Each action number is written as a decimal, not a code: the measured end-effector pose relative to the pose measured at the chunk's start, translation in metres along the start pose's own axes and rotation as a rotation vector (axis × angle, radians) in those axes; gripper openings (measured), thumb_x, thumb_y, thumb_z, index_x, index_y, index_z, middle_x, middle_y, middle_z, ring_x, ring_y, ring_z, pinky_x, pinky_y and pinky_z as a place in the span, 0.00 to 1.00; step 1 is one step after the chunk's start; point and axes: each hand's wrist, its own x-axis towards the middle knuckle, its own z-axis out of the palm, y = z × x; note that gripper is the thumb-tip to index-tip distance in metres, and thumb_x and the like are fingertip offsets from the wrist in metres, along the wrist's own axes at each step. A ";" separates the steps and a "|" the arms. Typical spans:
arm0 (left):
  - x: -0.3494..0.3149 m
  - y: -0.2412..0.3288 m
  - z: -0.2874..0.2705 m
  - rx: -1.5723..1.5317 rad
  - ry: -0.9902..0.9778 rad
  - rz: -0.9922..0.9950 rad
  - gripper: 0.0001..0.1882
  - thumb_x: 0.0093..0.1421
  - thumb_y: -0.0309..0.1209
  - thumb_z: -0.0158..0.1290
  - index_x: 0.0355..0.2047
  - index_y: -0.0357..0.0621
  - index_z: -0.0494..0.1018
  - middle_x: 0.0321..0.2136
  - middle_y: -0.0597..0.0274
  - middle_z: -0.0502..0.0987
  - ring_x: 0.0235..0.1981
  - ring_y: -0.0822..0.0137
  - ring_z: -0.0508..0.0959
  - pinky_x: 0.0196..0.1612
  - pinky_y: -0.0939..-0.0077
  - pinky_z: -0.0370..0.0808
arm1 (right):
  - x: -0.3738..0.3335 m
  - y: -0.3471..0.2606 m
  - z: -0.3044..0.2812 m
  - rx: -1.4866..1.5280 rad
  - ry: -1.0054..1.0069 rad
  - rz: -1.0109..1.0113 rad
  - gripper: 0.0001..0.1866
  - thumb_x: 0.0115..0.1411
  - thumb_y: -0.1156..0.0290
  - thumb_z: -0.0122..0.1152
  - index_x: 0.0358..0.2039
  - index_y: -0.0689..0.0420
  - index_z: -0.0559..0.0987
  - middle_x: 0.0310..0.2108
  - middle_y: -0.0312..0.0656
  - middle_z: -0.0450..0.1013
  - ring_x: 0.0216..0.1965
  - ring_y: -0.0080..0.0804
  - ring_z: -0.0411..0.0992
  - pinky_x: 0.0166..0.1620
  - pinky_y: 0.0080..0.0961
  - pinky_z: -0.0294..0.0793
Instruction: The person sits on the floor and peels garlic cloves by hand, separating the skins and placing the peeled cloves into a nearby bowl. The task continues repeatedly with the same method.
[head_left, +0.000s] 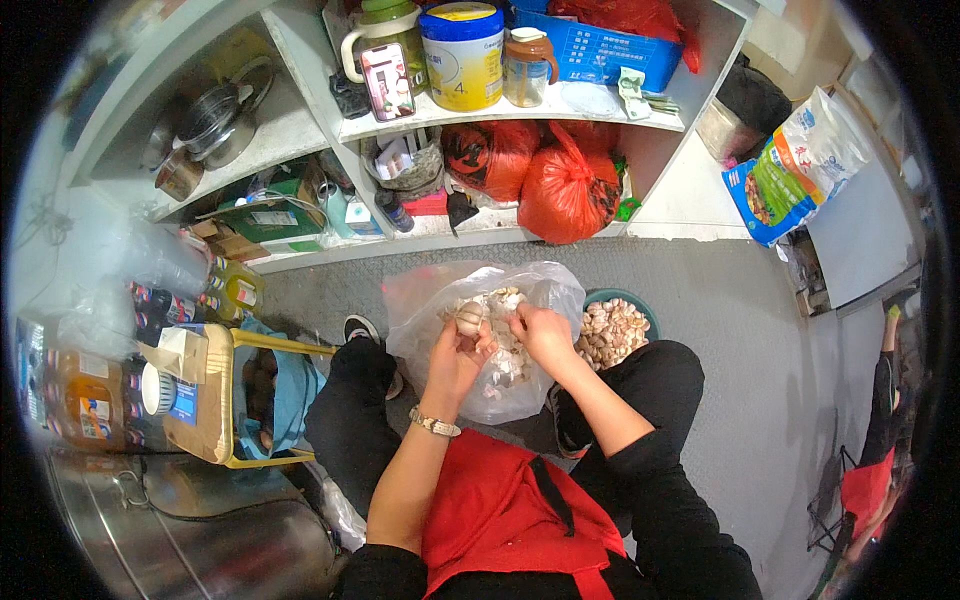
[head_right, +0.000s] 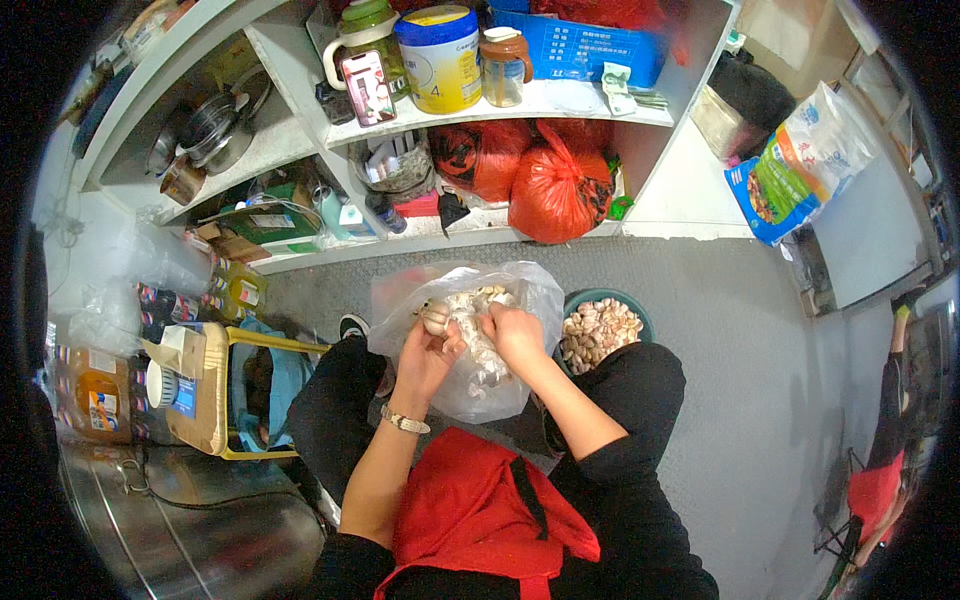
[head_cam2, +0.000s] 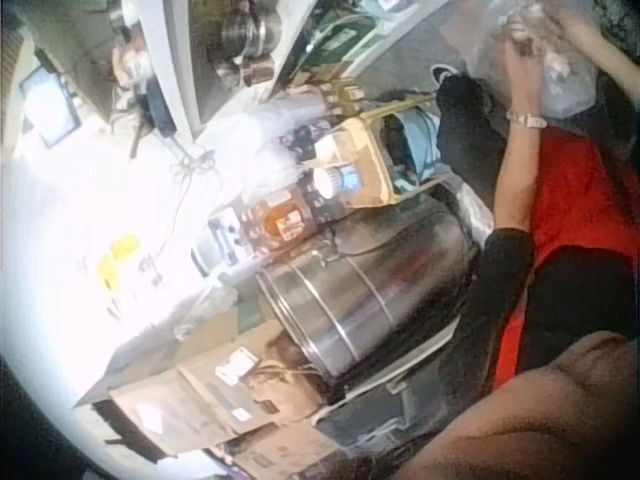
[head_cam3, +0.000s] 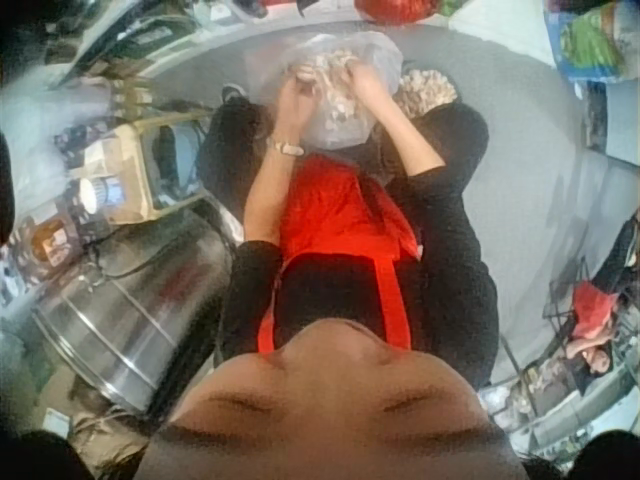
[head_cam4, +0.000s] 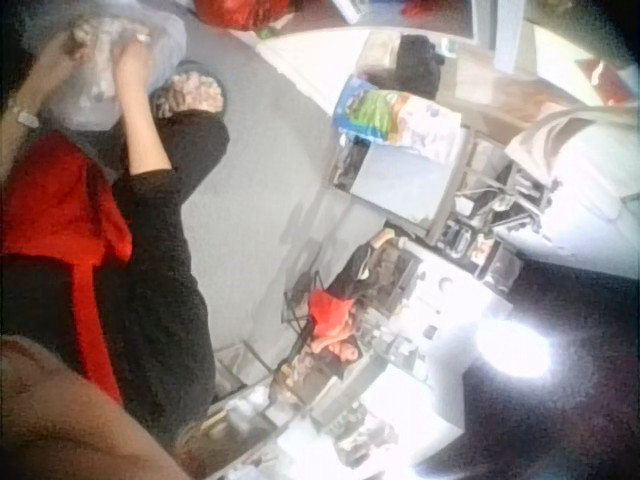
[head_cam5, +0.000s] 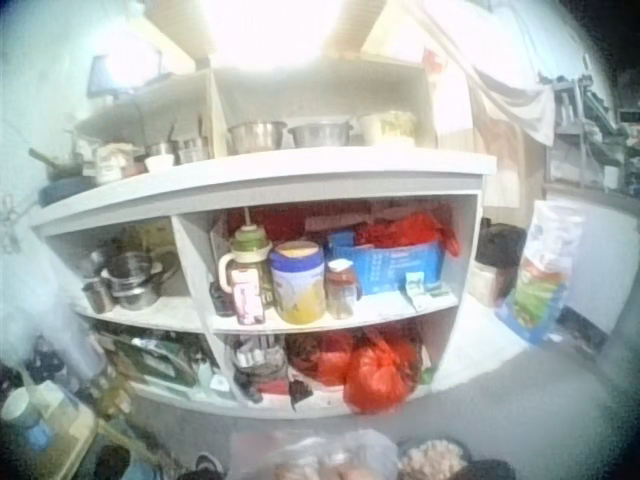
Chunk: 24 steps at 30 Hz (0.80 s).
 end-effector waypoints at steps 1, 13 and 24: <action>0.000 0.001 0.001 0.002 0.010 0.007 0.15 0.66 0.38 0.37 0.41 0.40 0.68 0.28 0.59 0.71 0.26 0.69 0.67 0.33 0.72 0.67 | 0.000 0.001 0.001 -0.008 0.004 0.030 0.10 0.54 0.64 0.55 0.27 0.58 0.70 0.23 0.51 0.72 0.28 0.53 0.71 0.30 0.43 0.70; -0.005 0.002 0.018 0.695 0.188 0.159 0.19 0.65 0.38 0.43 0.50 0.38 0.61 0.29 0.57 0.75 0.27 0.69 0.75 0.34 0.76 0.75 | 0.003 -0.009 -0.007 0.383 -0.064 0.027 0.16 0.63 0.58 0.44 0.38 0.59 0.71 0.25 0.49 0.72 0.31 0.48 0.72 0.34 0.40 0.69; -0.007 0.000 0.014 1.069 0.166 0.214 0.19 0.64 0.43 0.42 0.45 0.40 0.62 0.25 0.62 0.72 0.19 0.76 0.71 0.18 0.82 0.69 | -0.007 -0.037 -0.024 0.437 -0.271 -0.135 0.25 0.57 0.64 0.56 0.52 0.55 0.61 0.24 0.46 0.72 0.27 0.42 0.73 0.32 0.34 0.71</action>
